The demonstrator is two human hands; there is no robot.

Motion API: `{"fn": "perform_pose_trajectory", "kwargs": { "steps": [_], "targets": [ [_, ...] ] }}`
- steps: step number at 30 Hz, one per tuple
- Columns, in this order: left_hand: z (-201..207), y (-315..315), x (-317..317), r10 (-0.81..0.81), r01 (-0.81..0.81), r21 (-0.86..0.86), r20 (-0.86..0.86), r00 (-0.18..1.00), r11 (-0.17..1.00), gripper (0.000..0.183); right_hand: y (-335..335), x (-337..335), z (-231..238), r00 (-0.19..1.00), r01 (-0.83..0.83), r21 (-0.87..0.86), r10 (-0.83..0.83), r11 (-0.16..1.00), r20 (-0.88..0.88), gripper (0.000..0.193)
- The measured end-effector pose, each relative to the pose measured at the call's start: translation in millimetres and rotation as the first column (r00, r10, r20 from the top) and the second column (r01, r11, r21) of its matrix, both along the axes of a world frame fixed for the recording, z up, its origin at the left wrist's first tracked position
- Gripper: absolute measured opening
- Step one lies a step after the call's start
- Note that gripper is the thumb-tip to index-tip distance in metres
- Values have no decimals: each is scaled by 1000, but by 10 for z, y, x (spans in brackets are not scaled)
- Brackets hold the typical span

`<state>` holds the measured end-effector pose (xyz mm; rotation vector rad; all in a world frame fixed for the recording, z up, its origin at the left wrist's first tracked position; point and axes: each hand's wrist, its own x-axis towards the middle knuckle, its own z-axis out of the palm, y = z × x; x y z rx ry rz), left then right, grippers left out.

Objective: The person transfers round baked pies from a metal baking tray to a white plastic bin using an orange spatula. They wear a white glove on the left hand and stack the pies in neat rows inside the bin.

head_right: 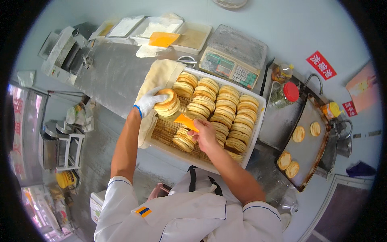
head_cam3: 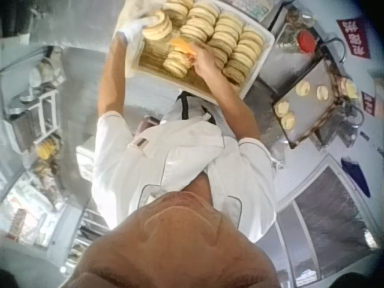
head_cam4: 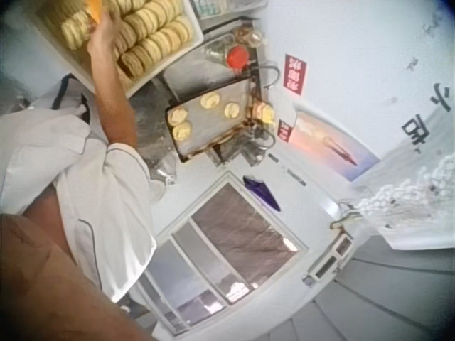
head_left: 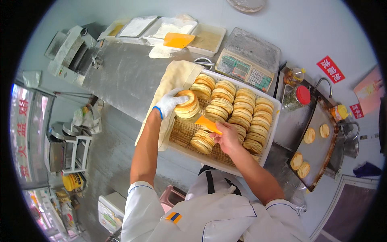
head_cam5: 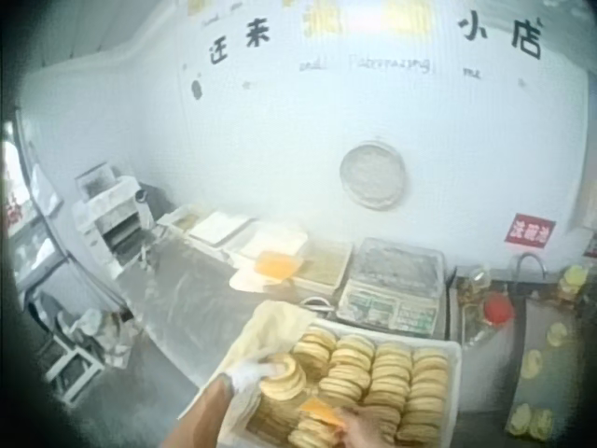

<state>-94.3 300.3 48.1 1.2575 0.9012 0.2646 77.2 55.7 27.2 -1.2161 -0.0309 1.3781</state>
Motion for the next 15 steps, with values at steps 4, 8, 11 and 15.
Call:
{"fn": "perform_pose_trajectory", "kwargs": {
  "steps": [4, 8, 11, 15],
  "targets": [
    [-114, 334, 251, -387, 368, -129, -188, 903, 921, 59, 17, -136, -106, 993, 31, -71, -39, 997, -115, 26],
    [-259, 576, 512, -454, 350, -295, -464, 761, 889, 51, 85, -129, -139, 986, 17, -93, -33, 996, -166, 35],
    [-287, 661, 634, -507, 344, -387, -495, 706, 856, 57, 156, -95, -123, 986, 16, -97, -32, 995, -164, 39],
    [-260, 748, 773, -539, 359, -404, -578, 613, 842, 73, 266, -38, -69, 989, 3, -108, -19, 994, -144, 40]
  ]
}}
